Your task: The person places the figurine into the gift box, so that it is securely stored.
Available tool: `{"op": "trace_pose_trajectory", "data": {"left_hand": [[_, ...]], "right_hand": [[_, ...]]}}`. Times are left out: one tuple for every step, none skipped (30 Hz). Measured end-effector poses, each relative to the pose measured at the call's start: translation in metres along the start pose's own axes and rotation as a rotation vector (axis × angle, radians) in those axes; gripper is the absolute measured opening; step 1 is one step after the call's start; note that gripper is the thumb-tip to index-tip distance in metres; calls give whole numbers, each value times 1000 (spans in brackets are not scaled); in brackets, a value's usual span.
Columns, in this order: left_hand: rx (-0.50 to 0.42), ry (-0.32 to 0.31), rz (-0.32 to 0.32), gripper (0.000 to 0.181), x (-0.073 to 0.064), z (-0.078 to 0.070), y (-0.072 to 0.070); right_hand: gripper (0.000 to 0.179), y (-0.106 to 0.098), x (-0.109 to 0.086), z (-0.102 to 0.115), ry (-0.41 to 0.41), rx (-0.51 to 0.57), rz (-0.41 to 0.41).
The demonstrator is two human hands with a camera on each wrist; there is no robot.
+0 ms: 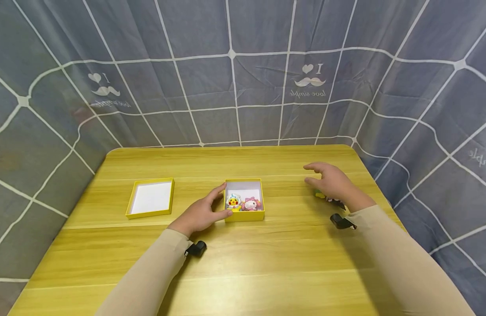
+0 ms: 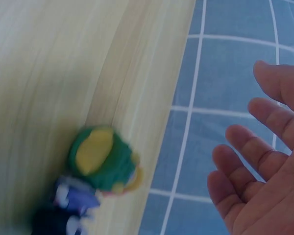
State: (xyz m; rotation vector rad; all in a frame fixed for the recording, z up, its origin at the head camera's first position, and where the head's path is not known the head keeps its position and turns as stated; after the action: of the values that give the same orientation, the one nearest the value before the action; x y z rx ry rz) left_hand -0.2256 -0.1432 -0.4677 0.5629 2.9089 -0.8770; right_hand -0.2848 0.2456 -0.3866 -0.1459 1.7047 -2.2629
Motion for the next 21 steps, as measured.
{"op": "trace_pose_trajectory", "data": {"left_hand": [[1,1,0,96,0,0,0],[1,-1,0,96,0,-1,0],[2,-1,0,97,0,-1,0],[2,-1,1,97,-1,-1,0],[2,-1,2,96,-1,-1,0],[4,0,3,96,-1,-1,1],[6,0,3,96,-1,-1,1],[7,0,3,97,-1,-1,1],[7,0,3,96,-1,-1,1],[8,2,3,96,-1,-1,0],[8,1,2,96,-1,-1,0],[7,1,1,96,-1,-1,0],[4,1,0,96,-1,-2,0],[0,1,0,96,-1,-1,0],[-1,1,0,96,-1,-1,0],[-2,1,0,96,-1,-1,0],[-4,-1,1,96,-1,-1,1],[-3,-1,1,96,-1,-1,1],[-2,-2,0,96,-1,0,1],[-2,-3,1,96,-2,0,1],[-3,-4,1,96,-1,0,1]], "right_hand": [[56,-1,-2,-4,3,-4,2],[57,-1,-3,-7,7,-5,4],[58,-2,-5,-11,11,-10,8],[59,-2,-7,-14,16,-12,12],[60,-1,-8,-18,21,-18,16],[61,-1,-9,-21,24,-26,16],[61,-1,-11,-24,27,-33,16],[62,-1,-12,-28,32,-40,19],[63,-1,-14,-31,36,-46,20],[63,0,-15,-34,40,-49,21],[63,0,-16,-38,44,-57,21],[62,1,-18,-41,48,-58,23],[62,1,-20,-44,50,-60,24],[62,1,-21,-47,52,-60,26],[61,2,-23,-50,52,-63,24],[61,2,-24,-52,53,-67,26],[62,2,-26,-55,53,-67,28],[62,3,-27,-57,51,-66,29],[62,3,-28,-59,51,-73,26],[63,4,-30,-61,50,-77,24],[63,4,-31,-64,49,-81,22]]}}
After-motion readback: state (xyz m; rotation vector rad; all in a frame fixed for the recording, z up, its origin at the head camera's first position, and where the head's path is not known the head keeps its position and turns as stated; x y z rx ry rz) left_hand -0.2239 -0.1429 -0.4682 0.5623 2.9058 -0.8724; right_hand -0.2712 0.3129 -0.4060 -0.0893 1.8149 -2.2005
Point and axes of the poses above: each hand's wrist, its own x-axis towards the middle knuckle, its own y-axis out of the palm, z = x × y, the point moved 3 cm from there along x, towards the middle knuckle, and after that the axes turned 12 degrees about -x, right-handed, at the moved point
